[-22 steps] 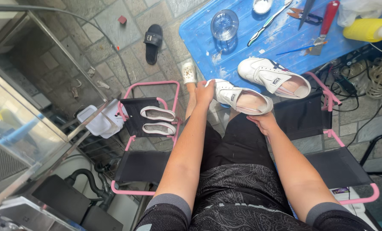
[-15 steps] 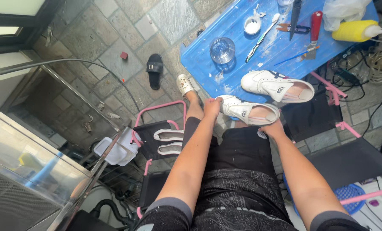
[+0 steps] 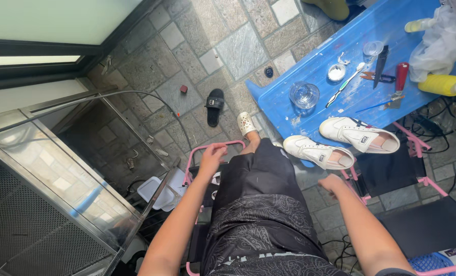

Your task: The person picks up a measuring cup and walks to a sink, where they rinse the cup under water and shake it dry.

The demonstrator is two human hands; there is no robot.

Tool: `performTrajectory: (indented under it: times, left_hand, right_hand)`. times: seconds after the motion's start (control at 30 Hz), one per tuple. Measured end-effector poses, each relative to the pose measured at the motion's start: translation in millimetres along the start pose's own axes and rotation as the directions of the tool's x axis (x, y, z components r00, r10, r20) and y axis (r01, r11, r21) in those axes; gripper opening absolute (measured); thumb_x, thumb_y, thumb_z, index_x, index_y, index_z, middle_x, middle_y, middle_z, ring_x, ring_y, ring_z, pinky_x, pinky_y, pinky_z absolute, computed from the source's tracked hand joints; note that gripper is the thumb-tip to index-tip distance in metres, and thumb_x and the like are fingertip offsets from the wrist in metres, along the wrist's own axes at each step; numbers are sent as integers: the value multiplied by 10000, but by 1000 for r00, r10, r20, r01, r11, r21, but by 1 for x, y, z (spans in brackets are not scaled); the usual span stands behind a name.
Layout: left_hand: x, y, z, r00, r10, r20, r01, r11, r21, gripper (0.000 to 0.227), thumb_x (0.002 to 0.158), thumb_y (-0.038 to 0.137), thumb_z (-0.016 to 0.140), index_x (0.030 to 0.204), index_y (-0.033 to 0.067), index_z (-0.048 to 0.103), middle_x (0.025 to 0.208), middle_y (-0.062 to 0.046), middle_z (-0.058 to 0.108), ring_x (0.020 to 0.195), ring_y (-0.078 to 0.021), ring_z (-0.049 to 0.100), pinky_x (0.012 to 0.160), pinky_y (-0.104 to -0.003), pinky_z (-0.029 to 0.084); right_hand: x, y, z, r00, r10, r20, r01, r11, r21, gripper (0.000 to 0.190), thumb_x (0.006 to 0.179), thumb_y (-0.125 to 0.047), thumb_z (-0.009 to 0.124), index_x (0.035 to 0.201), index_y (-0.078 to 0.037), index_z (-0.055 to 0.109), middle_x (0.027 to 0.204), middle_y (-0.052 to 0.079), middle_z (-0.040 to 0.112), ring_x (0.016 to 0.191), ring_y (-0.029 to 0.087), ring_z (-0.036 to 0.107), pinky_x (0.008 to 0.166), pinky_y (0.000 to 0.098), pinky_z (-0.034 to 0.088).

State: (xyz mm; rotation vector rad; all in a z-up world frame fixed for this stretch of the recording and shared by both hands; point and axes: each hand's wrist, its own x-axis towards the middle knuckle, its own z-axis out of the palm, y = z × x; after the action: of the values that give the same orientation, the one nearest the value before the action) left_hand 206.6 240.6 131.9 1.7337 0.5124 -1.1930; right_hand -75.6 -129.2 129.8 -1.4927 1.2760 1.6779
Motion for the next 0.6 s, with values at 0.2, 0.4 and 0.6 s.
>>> performTrajectory:
  times: [0.2,0.4,0.6]
  left_hand:
    - [-25,84,-108,947,49,-318,-104,982,-160,304,972,207,637,1232,51,614,1185,-80,699,1088,-177,674,839,-328,540]
    - [-50,176,-108,981,108,-159,-151,945,-289,328,968,206,620,1259,54,620,1233,-80,695,1102,-182,680,862,-340,548]
    - [-11,259,-140,966,153,-209,-214,926,-311,321,973,208,622,1253,52,619,1241,-81,694,1106,-181,682,875,-341,545]
  right_hand:
    - [-43,-49,20,832,-184,523,67,970,234,344,858,-204,596,1093,35,670,953,184,746,701,322,769,601,478,678]
    - [-103,-180,-147,790,-564,241,539,826,167,249,960,-175,508,1084,-15,654,944,149,733,694,249,748,595,404,625]
    - [-287,-339,-519,70,-771,-633,930,280,-239,456,893,-53,579,1348,-41,586,1261,101,695,1192,200,646,1014,335,491]
